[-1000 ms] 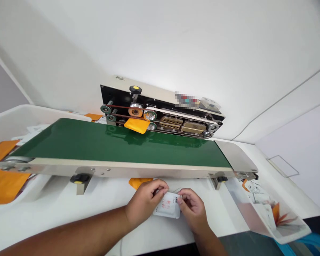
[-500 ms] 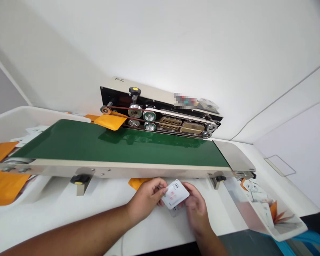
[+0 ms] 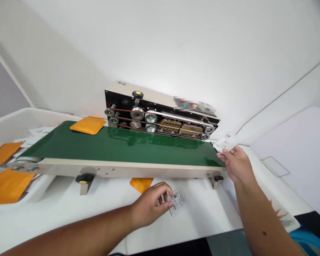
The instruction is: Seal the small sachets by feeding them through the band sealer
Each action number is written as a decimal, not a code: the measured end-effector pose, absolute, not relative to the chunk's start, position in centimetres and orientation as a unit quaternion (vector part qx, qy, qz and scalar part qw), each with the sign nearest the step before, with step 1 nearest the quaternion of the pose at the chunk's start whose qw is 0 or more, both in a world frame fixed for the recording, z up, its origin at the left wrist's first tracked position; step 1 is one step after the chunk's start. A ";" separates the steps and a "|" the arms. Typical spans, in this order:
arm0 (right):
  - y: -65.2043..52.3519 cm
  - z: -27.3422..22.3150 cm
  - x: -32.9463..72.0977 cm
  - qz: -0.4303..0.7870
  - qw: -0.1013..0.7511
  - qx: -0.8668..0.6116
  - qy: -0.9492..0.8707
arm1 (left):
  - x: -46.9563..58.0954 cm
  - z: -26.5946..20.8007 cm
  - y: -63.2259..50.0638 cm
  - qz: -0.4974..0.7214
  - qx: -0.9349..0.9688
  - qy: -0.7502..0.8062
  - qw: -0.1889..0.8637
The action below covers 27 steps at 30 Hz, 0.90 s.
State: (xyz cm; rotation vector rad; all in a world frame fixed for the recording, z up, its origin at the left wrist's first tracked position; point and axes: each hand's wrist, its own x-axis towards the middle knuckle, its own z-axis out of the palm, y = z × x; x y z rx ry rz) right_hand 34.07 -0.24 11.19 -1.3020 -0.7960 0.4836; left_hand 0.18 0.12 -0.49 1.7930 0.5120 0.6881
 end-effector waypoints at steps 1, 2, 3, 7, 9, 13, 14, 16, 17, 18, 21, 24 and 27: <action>0.4 11.6 35.4 0.229 0.694 -0.594 -0.337 | 0.2 -0.5 0.1 0.293 0.758 0.211 0.543; 0.9 11.8 36.5 0.242 0.691 -0.603 -0.318 | 0.3 -0.4 0.1 0.295 0.760 0.205 0.542; 1.4 11.9 37.3 0.252 0.688 -0.610 -0.300 | 0.3 -0.5 0.1 0.298 0.761 0.200 0.541; 2.5 11.4 38.5 0.255 0.683 -0.634 -0.257 | 0.4 -0.8 0.1 0.306 0.764 0.186 0.536; 2.9 11.3 38.3 0.247 0.679 -0.643 -0.255 | 0.4 -0.9 0.1 0.307 0.765 0.184 0.535; 3.7 11.5 37.3 0.278 0.654 -0.641 -0.290 | 0.4 -1.1 0.1 0.305 0.772 0.176 0.528; 3.9 11.6 37.1 0.294 0.645 -0.637 -0.303 | 0.4 -1.1 0.1 0.304 0.776 0.174 0.525; 4.3 11.8 36.6 0.323 0.625 -0.632 -0.325 | 0.3 -1.1 0.1 0.304 0.781 0.171 0.518; 4.4 11.9 36.3 0.332 0.615 -0.633 -0.333 | 0.3 -1.1 0.1 0.303 0.784 0.170 0.514; 4.6 12.0 36.1 0.338 0.606 -0.636 -0.338 | 0.3 -1.1 0.1 0.303 0.786 0.171 0.510; 4.6 12.1 35.2 0.294 0.592 -0.663 -0.352 | 0.2 -1.0 0.1 0.305 0.797 0.173 0.491; 3.2 11.8 33.3 0.121 0.606 -0.688 -0.381 | 0.2 -0.8 0.1 0.307 0.821 0.170 0.451; 0.0 10.1 30.1 -0.057 0.620 -0.656 -0.427 | 0.1 -1.0 -0.1 0.256 0.860 0.175 0.405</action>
